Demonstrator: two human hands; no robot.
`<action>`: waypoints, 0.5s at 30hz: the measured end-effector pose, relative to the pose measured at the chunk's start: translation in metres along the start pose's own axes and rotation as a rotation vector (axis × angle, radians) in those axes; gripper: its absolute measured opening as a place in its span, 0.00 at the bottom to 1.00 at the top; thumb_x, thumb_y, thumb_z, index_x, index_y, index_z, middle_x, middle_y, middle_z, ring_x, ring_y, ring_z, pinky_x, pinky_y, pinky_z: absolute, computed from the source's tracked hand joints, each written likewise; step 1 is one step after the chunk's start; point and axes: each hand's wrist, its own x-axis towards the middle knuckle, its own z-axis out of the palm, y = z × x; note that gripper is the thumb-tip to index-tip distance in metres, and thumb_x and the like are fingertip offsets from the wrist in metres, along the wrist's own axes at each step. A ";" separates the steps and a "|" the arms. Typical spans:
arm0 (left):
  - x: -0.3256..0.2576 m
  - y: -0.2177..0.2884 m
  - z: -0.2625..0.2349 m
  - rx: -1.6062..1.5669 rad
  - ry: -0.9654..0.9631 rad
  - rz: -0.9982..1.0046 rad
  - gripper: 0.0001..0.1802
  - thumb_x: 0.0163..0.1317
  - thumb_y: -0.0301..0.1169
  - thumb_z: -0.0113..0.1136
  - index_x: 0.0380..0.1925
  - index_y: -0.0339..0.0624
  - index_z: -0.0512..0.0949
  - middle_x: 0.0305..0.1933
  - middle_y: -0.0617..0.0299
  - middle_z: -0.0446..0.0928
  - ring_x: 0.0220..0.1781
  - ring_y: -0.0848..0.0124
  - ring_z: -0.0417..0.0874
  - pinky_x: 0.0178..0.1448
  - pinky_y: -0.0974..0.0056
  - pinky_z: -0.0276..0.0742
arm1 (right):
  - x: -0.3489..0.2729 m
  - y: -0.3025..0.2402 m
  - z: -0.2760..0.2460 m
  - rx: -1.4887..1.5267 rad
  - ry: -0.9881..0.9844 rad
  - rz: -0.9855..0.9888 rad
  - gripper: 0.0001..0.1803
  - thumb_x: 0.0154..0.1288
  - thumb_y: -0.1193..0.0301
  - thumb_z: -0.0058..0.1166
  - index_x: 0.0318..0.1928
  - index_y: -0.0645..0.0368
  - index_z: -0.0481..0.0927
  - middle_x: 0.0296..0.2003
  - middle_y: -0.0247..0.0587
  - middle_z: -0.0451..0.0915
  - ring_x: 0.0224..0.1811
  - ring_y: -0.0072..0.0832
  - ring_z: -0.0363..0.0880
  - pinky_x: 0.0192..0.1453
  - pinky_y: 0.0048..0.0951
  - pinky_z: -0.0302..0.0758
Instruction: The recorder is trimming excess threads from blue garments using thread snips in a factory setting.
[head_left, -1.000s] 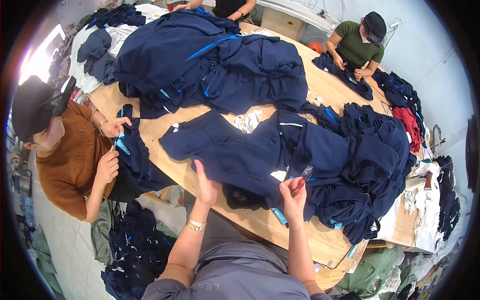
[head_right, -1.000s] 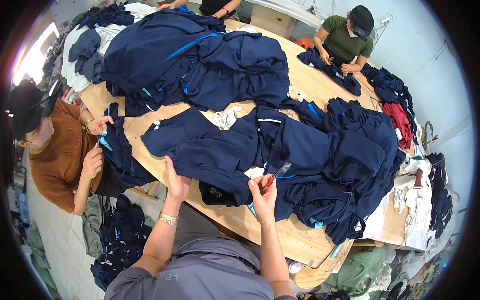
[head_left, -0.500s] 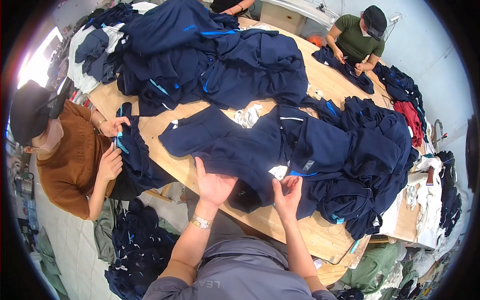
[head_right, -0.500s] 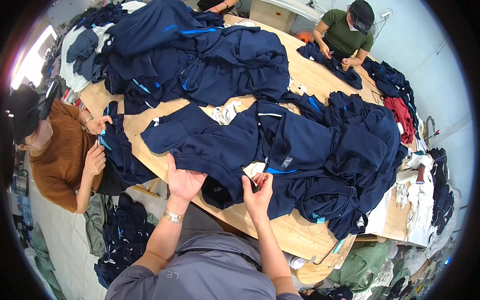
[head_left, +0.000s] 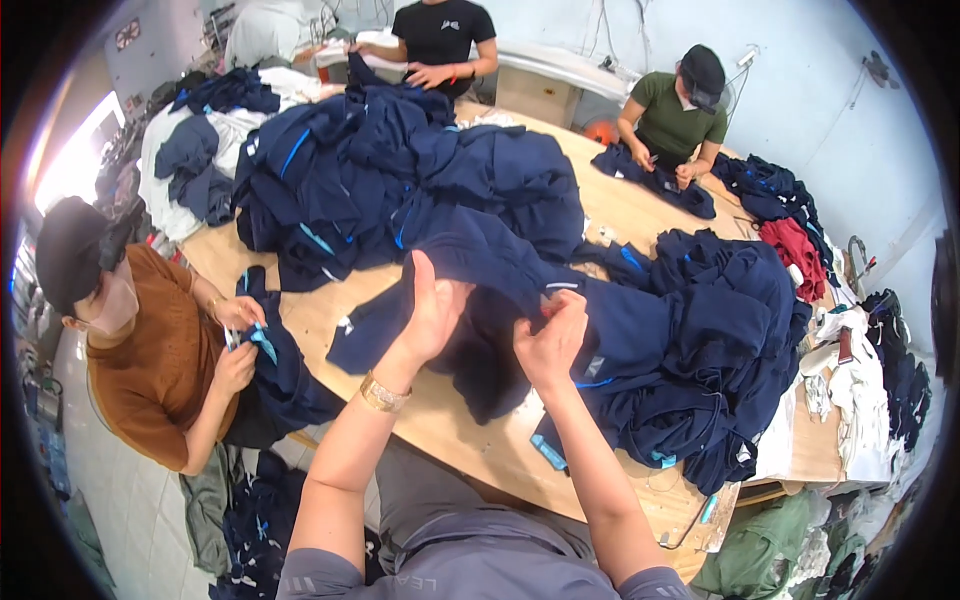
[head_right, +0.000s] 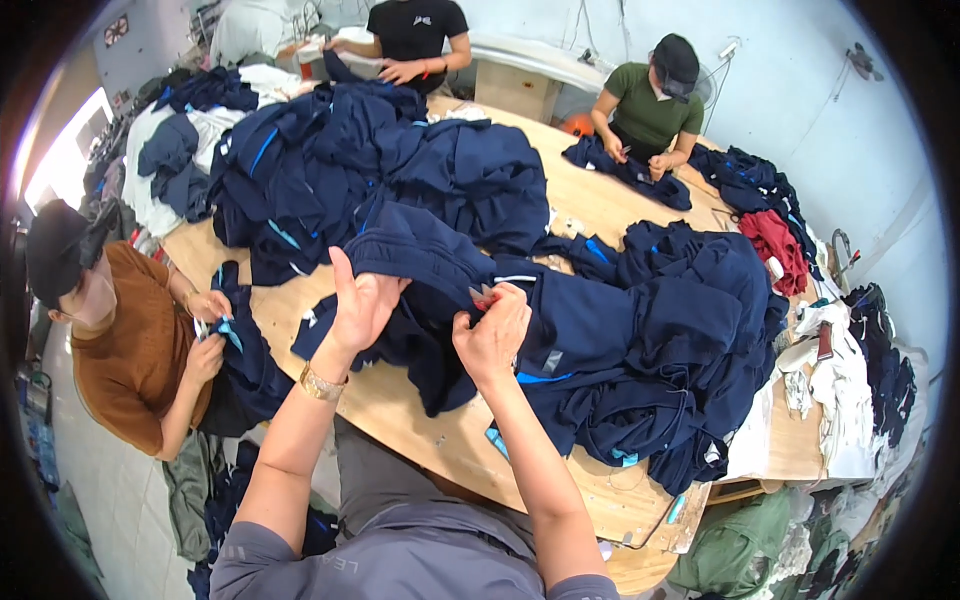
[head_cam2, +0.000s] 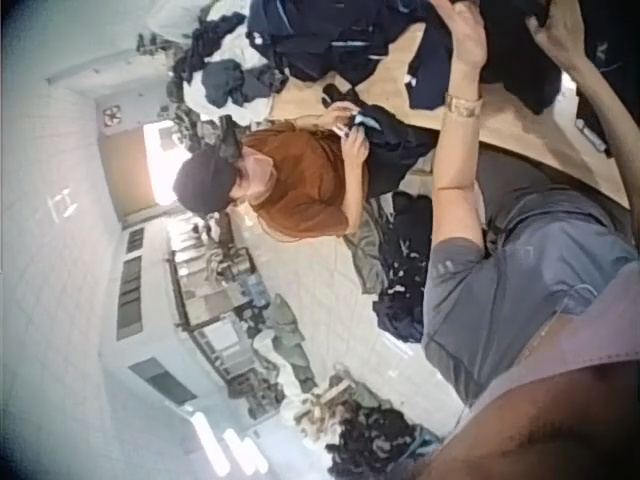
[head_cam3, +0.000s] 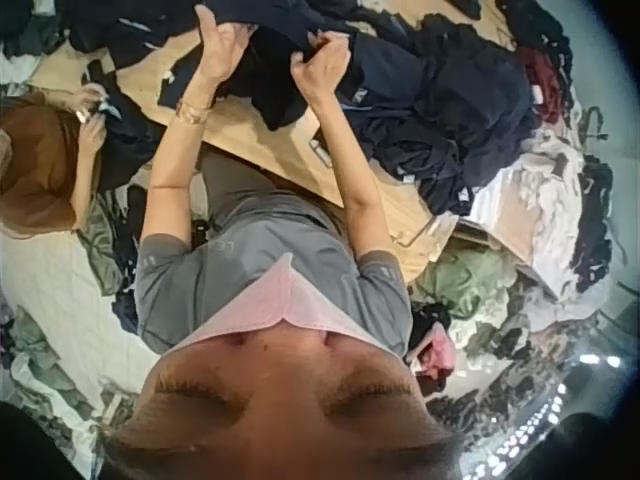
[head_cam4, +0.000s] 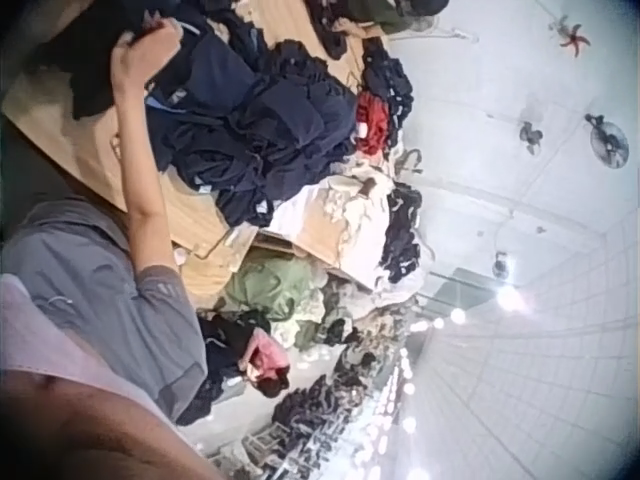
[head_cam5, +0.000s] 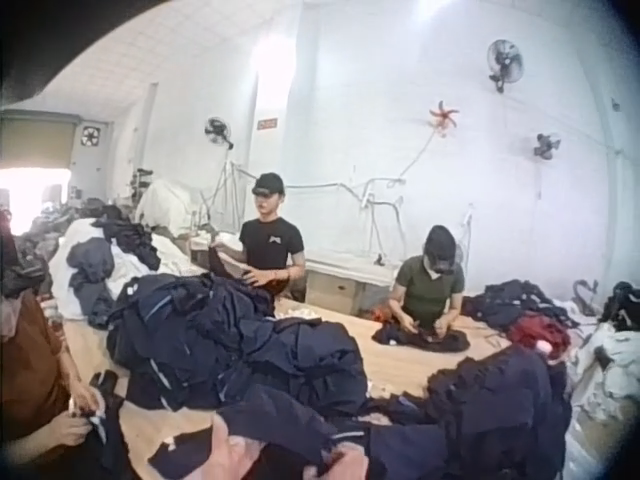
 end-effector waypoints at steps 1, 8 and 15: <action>0.007 -0.005 -0.016 0.054 0.059 0.046 0.50 0.59 0.68 0.11 0.63 0.34 0.57 0.65 0.56 0.60 0.68 0.63 0.57 0.72 0.59 0.43 | 0.008 -0.002 0.003 -0.025 0.013 -0.111 0.22 0.36 0.78 0.57 0.36 0.62 0.64 0.32 0.45 0.65 0.33 0.42 0.67 0.37 0.36 0.64; 0.082 0.124 -0.101 0.658 0.653 -0.168 0.56 0.53 0.75 0.16 0.55 0.34 0.68 0.54 0.55 0.72 0.60 0.63 0.67 0.67 0.61 0.52 | 0.102 0.081 -0.041 -0.184 0.099 0.111 0.22 0.42 0.79 0.60 0.39 0.62 0.65 0.32 0.46 0.68 0.32 0.43 0.71 0.35 0.36 0.70; 0.106 0.161 -0.124 0.842 0.676 -0.295 0.65 0.47 0.78 0.10 0.53 0.24 0.68 0.55 0.39 0.70 0.61 0.53 0.67 0.64 0.58 0.57 | 0.204 0.095 -0.080 0.118 -0.132 0.286 0.26 0.43 0.80 0.61 0.41 0.60 0.60 0.28 0.35 0.67 0.24 0.22 0.68 0.27 0.24 0.71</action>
